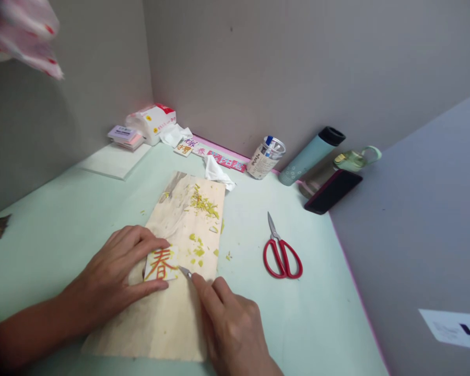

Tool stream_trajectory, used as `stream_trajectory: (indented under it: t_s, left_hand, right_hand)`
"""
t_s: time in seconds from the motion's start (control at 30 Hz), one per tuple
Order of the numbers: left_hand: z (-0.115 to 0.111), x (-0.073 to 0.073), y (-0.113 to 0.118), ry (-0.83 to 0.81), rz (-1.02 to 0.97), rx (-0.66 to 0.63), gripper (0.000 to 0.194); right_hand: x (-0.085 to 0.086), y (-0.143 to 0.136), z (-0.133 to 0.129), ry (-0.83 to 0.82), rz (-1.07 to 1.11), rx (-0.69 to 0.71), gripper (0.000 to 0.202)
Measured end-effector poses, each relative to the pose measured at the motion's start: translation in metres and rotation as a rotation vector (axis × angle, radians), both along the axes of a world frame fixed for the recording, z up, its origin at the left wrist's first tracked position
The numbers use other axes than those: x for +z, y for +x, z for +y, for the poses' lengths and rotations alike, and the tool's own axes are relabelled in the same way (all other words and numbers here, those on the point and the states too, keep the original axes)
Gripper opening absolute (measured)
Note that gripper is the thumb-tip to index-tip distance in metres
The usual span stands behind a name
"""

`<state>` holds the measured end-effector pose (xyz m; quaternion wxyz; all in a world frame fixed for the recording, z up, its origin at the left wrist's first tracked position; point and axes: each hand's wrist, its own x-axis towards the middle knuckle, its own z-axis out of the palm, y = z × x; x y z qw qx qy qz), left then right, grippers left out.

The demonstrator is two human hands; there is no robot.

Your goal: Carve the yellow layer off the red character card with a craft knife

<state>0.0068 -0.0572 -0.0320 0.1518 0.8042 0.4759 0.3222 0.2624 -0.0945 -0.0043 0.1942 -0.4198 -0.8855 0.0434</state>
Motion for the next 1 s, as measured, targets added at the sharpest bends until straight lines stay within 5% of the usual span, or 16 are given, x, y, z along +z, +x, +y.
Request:
stream_trajectory:
  t_s: [1.0]
  left_hand:
    - [0.0011,-0.0032,-0.0021,-0.004,-0.011,-0.024,0.047]
  right_hand:
    - [0.0087,0.0014,0.0034,-0.113,0.104,0.062,0.039]
